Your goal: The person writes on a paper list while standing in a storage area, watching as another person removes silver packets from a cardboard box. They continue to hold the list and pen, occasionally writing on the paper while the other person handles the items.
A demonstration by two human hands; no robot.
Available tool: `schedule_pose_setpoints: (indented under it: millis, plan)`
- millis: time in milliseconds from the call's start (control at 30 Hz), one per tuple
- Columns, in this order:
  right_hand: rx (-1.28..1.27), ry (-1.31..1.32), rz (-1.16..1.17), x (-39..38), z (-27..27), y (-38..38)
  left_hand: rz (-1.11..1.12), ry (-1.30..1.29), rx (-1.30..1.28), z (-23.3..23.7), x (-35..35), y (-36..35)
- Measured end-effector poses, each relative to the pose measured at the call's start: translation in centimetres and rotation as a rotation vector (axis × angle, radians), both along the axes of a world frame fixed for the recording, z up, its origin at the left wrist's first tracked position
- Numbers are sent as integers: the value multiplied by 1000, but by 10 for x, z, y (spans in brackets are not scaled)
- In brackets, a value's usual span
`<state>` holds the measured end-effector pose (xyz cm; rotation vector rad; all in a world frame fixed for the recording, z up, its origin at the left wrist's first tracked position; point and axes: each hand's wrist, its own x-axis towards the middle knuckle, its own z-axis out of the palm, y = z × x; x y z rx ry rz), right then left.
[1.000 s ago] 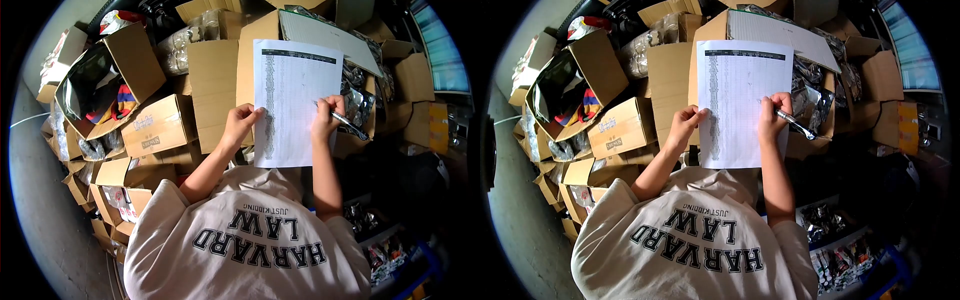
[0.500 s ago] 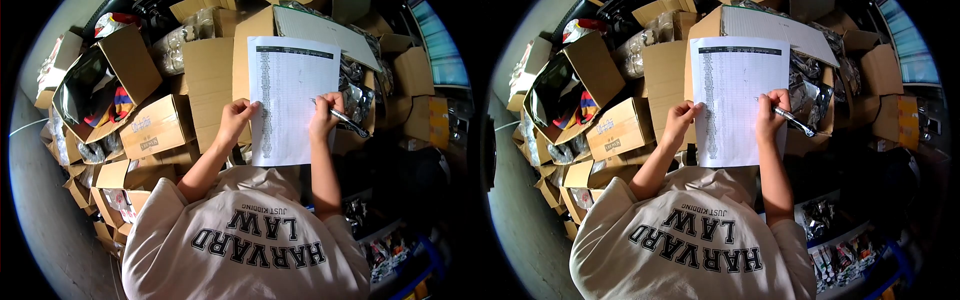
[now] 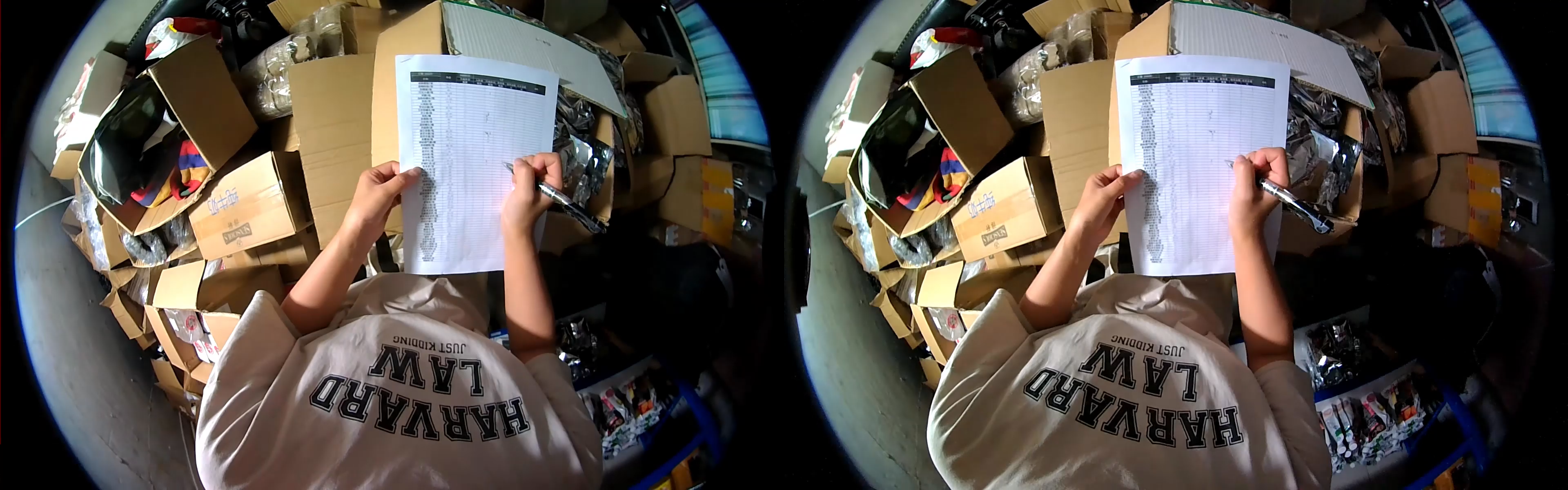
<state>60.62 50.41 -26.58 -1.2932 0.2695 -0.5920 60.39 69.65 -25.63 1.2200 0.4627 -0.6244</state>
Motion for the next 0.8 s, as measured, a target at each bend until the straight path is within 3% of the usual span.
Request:
schedule_pose_setpoints:
  millis: [367,500,600,633,667,700,733,767,800]
  plan:
    - [-44,59,23,-3,-5,-5,20,35,2,-6,3,-4]
    - [-198,62,-43,0,-9,-4,-5,-30,52,-1,-2,-7]
    - [-10,-15,-78,8,-10,5,-53,54,200,3,-7,-8]
    - [-71,-26,-63,7,-16,1,-110,76,283,-7,-7,-6]
    - [56,7,-86,8,-21,3,-45,77,361,-13,-7,-10]
    - [-122,-26,-123,9,-26,0,0,-37,301,-29,-9,-9]
    - [25,-33,-169,13,-32,7,-111,-28,218,-28,-4,-4]
    - [-145,-48,-173,13,-35,1,-125,-135,111,-35,-3,-4]
    - [-127,-59,-187,6,-22,0,-187,-165,147,-34,0,-5]
